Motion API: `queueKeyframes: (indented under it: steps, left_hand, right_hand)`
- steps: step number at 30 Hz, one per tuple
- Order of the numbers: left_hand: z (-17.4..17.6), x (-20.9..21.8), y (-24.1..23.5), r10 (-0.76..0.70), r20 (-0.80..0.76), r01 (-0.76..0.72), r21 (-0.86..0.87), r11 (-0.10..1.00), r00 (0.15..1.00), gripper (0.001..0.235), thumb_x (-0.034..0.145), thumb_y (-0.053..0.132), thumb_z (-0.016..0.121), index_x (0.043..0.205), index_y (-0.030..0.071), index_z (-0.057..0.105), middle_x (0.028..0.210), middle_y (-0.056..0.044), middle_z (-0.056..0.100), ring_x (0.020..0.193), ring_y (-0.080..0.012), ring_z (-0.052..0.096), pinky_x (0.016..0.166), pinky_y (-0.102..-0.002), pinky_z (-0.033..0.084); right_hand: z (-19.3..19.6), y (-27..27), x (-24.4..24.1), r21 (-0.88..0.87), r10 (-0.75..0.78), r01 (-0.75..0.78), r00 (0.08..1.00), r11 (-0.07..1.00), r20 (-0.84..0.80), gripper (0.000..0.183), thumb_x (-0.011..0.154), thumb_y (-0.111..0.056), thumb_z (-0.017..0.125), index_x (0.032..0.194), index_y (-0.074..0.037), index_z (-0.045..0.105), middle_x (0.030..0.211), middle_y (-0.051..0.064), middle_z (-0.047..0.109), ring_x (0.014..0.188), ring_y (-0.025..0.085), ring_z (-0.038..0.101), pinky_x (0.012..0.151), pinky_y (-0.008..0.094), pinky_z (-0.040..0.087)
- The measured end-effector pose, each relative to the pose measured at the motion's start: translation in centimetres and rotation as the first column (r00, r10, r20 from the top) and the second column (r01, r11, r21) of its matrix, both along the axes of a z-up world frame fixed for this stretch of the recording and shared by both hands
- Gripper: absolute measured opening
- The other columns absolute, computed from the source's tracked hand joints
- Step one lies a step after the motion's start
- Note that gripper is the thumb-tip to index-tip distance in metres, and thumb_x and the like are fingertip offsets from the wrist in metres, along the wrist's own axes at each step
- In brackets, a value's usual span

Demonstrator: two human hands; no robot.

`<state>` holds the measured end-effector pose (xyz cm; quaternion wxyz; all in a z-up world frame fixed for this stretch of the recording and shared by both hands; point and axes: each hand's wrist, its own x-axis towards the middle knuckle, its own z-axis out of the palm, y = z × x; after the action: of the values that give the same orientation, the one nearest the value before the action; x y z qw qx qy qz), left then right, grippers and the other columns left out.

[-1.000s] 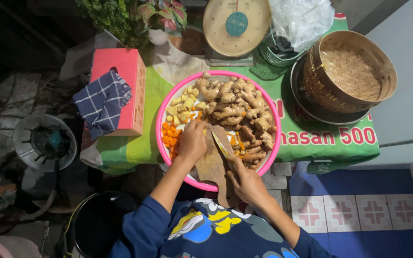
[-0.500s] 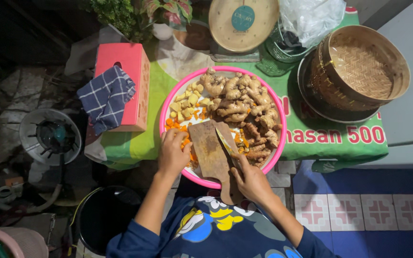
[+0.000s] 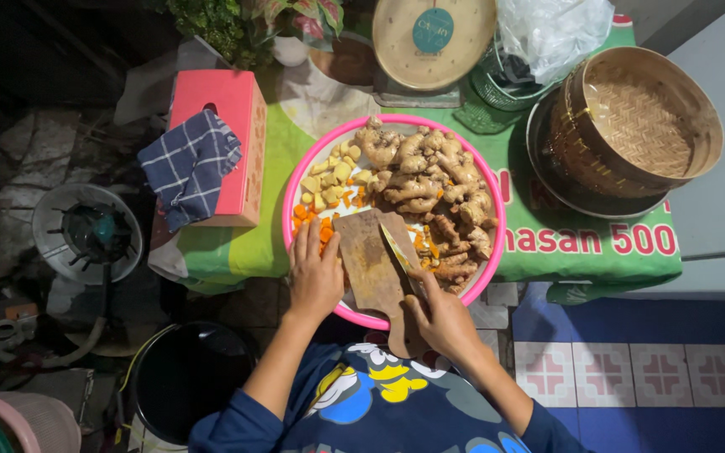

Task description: The person chops ginger and carrots on a wooden cutting board using a knife, placing the cut pieces into a pink tray. They occasionally pause to wipe the knife and reposition the vegetables.

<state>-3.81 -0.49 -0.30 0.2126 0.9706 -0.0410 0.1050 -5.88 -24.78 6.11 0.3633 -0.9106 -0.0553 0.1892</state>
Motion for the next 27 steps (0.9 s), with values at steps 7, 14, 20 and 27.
queueKeyframes:
  steps: [7, 14, 20, 27]
  left_hand:
    - [-1.1, -0.1, 0.0, 0.011, -0.033, -0.011, 0.011, 1.000, 0.999, 0.050, 0.083, 0.013, 0.066, 0.132, 0.003, 0.066, 0.157, -0.028, 0.038, 0.147, -0.0464, 0.030, 0.120, -0.057, 0.025]
    - [-0.8, -0.2, -0.1, 0.015, -0.006, -0.015, -0.053, 0.998, 1.000, 0.046, 0.084, 0.012, 0.065, 0.129, 0.002, 0.066, 0.158, -0.028, 0.038, 0.148, -0.0464, 0.030, 0.120, -0.058, 0.025]
    - [-1.1, -1.0, -0.5, 0.031, 0.036, -0.029, -0.056, 0.998, 0.999, 0.047, 0.084, 0.008, 0.063, 0.130, -0.003, 0.066, 0.156, -0.029, 0.039, 0.146, -0.0475, 0.031, 0.118, -0.058, 0.026]
    - [-1.1, -2.6, -1.0, 0.034, 0.050, -0.023, -0.201, 0.979, 0.998, 0.036, 0.085, 0.002, 0.065, 0.120, -0.006, 0.068, 0.147, -0.025, 0.052, 0.137, -0.0449, 0.046, 0.119, -0.049, 0.036]
  right_hand:
    - [1.0, 1.2, -0.6, -0.018, 0.094, -0.093, 0.981, 0.996, 0.168, 0.096, 0.070, -0.043, 0.086, 0.143, -0.005, 0.038, 0.099, 0.027, 0.072, 0.087, 0.046, 0.071, 0.069, 0.051, 0.055]
    - [0.1, 1.3, -0.1, 0.021, -0.013, 0.016, 0.991, 1.000, -0.131, 0.088, 0.070, -0.031, 0.090, 0.143, -0.015, 0.044, 0.100, 0.022, 0.074, 0.095, 0.035, 0.074, 0.079, 0.045, 0.057]
    - [-3.0, -1.3, 0.4, 0.327, -0.221, 0.323, 0.924, 0.888, -0.314, 0.085, 0.063, -0.014, 0.096, 0.137, -0.012, 0.053, 0.105, 0.005, 0.067, 0.090, 0.016, 0.063, 0.076, 0.032, 0.056]
    - [-2.9, -2.5, 0.5, 0.532, -0.196, 0.546, 0.794, 0.647, -0.576, 0.078, 0.069, -0.008, 0.087, 0.138, -0.014, 0.051, 0.095, -0.001, 0.062, 0.068, 0.009, 0.058, 0.051, 0.023, 0.044]
